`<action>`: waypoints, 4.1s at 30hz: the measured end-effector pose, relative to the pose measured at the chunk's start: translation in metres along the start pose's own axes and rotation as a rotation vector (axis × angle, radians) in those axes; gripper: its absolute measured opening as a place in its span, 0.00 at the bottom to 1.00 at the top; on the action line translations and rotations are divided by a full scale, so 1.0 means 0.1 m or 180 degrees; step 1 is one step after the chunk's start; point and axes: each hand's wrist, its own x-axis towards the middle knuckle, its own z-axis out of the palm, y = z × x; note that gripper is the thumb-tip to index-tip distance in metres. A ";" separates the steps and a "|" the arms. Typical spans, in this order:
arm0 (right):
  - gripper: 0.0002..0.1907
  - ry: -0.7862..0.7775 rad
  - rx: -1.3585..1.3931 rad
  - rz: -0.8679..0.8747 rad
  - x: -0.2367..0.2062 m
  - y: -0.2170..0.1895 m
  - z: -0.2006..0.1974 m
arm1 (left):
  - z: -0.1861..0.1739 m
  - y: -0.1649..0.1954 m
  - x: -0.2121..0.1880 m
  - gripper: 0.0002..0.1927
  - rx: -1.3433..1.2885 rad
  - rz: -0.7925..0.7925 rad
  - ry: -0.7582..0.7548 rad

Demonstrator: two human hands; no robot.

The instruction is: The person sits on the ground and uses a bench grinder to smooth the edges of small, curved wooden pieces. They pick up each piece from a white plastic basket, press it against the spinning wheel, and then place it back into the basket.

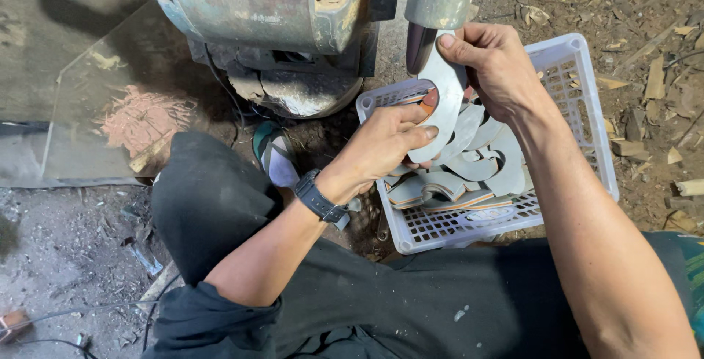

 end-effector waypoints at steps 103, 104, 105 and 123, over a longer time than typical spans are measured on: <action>0.11 -0.0249 -0.0245 0.0062 -0.02 -0.17 -0.04 | 0.68 -0.48 0.57 0.15 -0.0889 0.0457 0.0487; 0.10 -0.0245 -0.0250 0.0067 -0.02 -0.18 -0.05 | 0.68 -0.47 0.57 0.15 -0.0860 0.0450 0.0491; 0.09 -0.0246 -0.0260 0.0071 -0.01 -0.19 -0.05 | 0.68 -0.47 0.58 0.15 -0.0834 0.0448 0.0498; 0.09 -0.0107 -0.0341 0.0030 0.00 -0.16 0.00 | 0.62 -0.40 0.54 0.17 -0.0951 0.0326 0.0389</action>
